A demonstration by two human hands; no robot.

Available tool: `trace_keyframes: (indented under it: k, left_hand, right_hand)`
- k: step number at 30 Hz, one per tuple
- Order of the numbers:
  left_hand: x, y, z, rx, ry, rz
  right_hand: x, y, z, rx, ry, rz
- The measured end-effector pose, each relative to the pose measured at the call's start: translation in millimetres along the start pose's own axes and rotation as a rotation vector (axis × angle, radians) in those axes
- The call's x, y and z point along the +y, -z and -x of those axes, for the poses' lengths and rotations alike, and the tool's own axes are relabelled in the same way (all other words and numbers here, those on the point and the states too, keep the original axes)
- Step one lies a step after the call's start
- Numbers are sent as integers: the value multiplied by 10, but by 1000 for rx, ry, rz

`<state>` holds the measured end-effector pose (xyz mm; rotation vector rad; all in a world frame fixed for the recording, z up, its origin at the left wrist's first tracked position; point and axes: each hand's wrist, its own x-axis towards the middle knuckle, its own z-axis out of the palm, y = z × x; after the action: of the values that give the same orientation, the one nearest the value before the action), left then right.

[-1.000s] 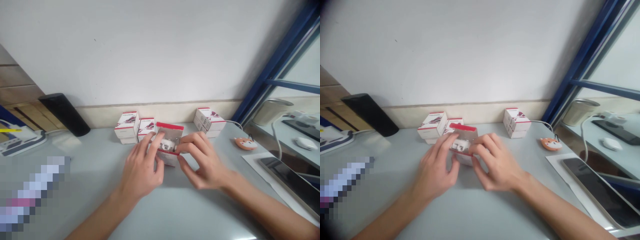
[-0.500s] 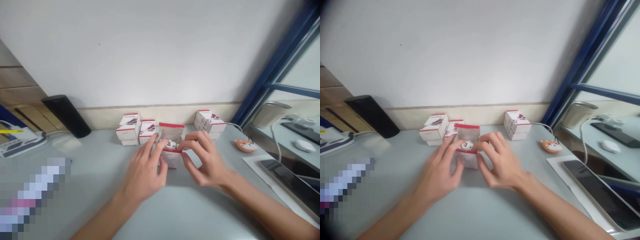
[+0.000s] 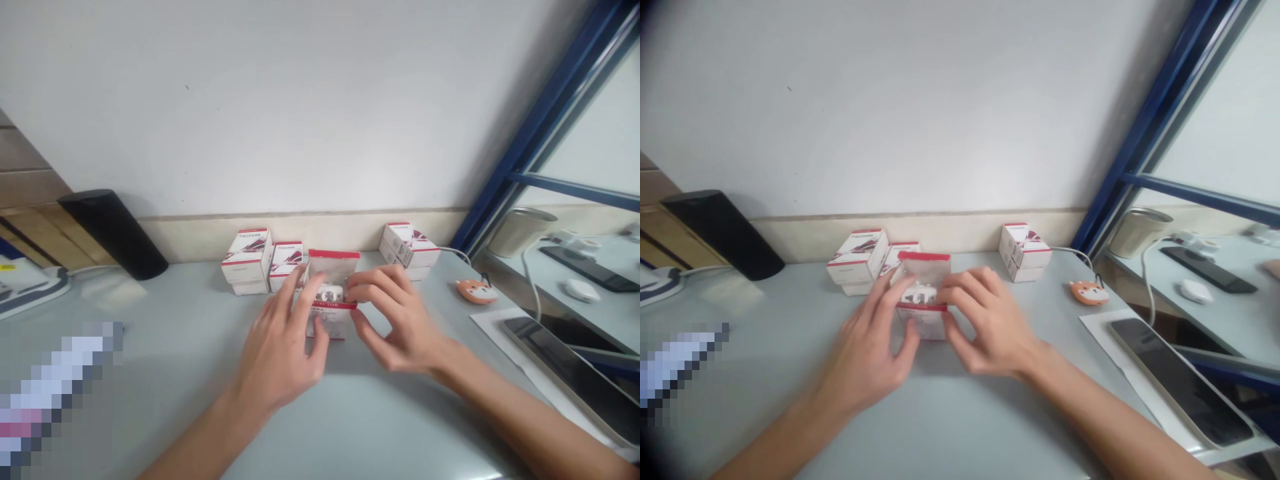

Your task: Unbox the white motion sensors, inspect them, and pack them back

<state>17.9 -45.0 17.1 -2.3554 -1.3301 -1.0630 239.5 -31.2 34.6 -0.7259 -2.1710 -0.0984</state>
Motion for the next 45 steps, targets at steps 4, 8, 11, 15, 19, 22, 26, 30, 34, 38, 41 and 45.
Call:
trace_keyframes:
  k: [4, 8, 11, 15, 19, 22, 26, 30, 34, 38, 41, 45]
  left_hand:
    - [-19, 16, 16, -51, -23, 179]
    - [-52, 11, 3, -55, -119, 302]
    - [-84, 4, -7, -17, -200, 327]
    - [-93, 7, -17, -3, -237, 230]
    - [-64, 15, -27, 33, -236, 149]
    - [-53, 22, -30, 52, -229, 120]
    - [-56, 35, -28, 81, -226, 105]
    - [-43, 43, -24, 86, -211, 88]
    - [-5, 51, -21, 88, -147, 139]
    - [44, 66, -7, 59, -98, 196]
    - [71, 78, 8, 41, -67, 216]
    - [71, 82, 16, 46, -103, 266]
  right_hand:
    - [-13, 32, -10, 3, -23, -62]
    - [-38, 84, -39, -25, 18, -54]
    - [-33, 133, -64, -85, 84, -24]
    - [4, 179, -70, -110, 108, -11]
    - [35, 177, -49, -123, 94, -63]
    - [44, 168, -42, -103, 30, -194]
    - [48, 172, -62, -72, -67, -383]
    - [36, 157, -83, -33, -127, -452]
    - [-13, 114, -82, -11, -143, -491]
    - [-81, 104, -79, -30, -140, -527]
    - [-116, 131, -91, -80, -156, -540]
    - [-139, 160, -115, -69, -214, -570]
